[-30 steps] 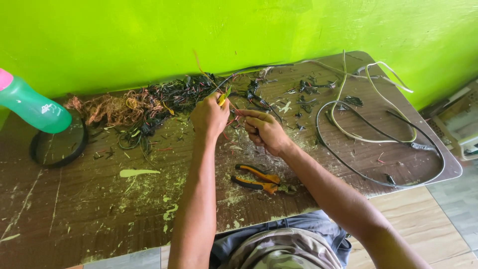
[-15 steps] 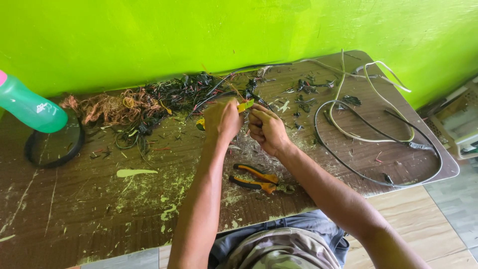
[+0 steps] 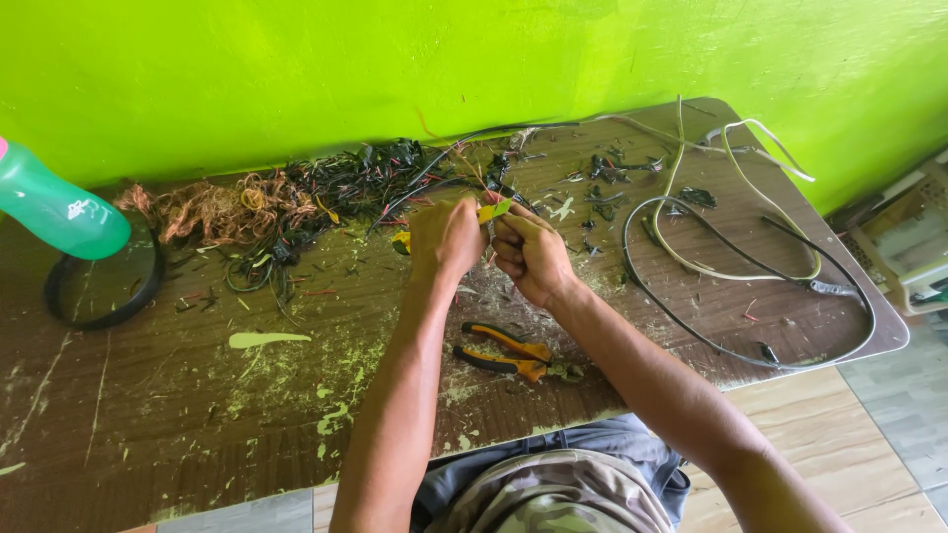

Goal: Strip insulation from electrical wires using a small handheld tool

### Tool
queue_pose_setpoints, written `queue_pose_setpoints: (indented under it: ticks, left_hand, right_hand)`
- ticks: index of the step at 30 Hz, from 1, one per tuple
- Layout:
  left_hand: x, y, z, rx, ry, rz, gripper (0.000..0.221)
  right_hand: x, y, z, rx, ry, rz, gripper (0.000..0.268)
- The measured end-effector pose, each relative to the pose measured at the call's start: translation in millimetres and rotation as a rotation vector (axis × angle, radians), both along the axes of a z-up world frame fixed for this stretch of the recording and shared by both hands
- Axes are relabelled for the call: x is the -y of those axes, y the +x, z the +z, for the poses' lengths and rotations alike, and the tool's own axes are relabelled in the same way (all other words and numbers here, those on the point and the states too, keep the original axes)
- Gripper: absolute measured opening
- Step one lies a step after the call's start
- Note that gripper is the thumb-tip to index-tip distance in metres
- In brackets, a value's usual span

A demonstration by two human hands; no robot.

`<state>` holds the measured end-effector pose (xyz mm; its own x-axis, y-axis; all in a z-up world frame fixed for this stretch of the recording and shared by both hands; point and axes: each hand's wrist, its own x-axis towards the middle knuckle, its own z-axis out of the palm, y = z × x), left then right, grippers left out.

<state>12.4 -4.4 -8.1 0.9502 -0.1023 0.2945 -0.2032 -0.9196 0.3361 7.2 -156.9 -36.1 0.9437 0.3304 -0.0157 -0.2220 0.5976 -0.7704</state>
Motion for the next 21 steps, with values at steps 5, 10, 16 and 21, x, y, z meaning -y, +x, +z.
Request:
queue_pose_setpoints:
  ticks: [5,10,16,21]
  left_hand:
    - [10,-40,53,-0.083,-0.352,-0.067,0.032]
    - [8,-31,41,-0.095,-0.45,-0.096,0.032]
    - [5,-38,44,-0.115,-0.415,-0.088,0.034]
    - [0,-24,25,-0.176,-0.596,-0.048,0.041]
  right_hand:
    - [-2,-3,5,-0.007,0.004,-0.001,0.039]
    - [-1,11,-18,-0.021,0.003,0.009,0.038]
    - [-3,3,-7,-0.079,0.046,0.052,0.04]
    - [-5,5,-12,-0.208,0.162,0.079,0.035]
